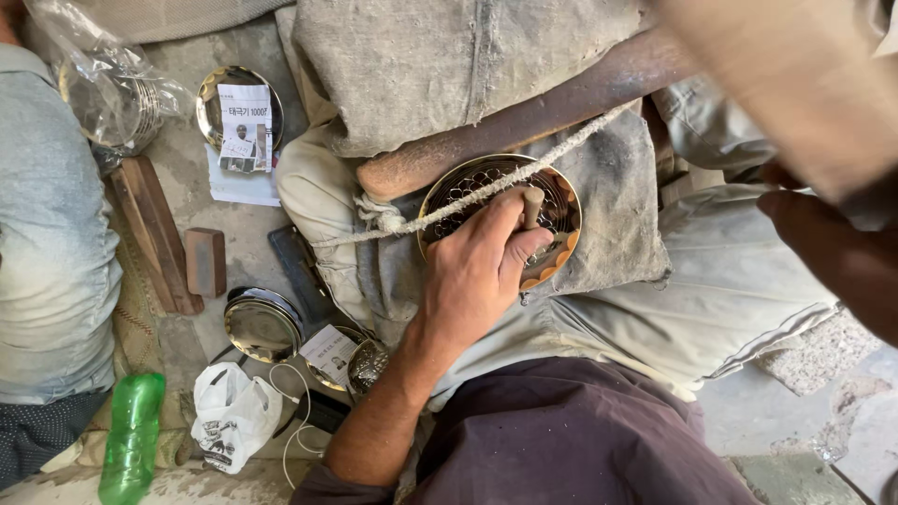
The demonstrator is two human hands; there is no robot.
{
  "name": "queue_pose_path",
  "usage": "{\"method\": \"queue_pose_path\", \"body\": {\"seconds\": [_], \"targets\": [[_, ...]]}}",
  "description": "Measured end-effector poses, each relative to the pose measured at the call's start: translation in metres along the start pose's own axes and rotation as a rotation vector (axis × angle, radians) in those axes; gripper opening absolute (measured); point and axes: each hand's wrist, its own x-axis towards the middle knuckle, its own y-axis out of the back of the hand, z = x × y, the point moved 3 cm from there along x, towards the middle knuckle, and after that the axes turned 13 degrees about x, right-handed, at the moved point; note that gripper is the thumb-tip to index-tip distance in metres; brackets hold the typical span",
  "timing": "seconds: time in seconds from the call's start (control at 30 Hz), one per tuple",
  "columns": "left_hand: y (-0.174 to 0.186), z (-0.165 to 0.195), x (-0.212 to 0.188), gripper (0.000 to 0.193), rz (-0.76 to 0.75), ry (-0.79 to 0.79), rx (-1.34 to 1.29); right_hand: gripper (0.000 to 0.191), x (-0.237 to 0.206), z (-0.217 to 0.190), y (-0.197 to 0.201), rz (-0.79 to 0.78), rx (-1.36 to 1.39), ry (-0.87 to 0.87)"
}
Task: The person sits on the floor with a brass plate resting on their lap, holding a small punch against the plate's patterned surface and striking it with a wooden mallet to emboss the decorative design. They reposition the punch repeatedly across the plate while working.
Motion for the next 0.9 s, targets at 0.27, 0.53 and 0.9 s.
{"method": "queue_pose_path", "body": {"seconds": [0.27, 0.53, 0.9], "targets": [[-0.009, -0.001, 0.009, 0.027, -0.312, -0.084, 0.032, 0.031, -0.060, 0.029, -0.011, 0.168, -0.345, 0.031], [-0.014, 0.009, 0.035, 0.036, -0.655, -0.391, 0.003, 0.034, -0.143, 0.064, -0.084, 0.333, -0.295, -0.178], [-0.006, 0.014, 0.040, 0.035, -0.730, -0.450, 0.057, 0.039, -0.157, 0.066, -0.095, 0.520, -0.041, -0.155]]}}
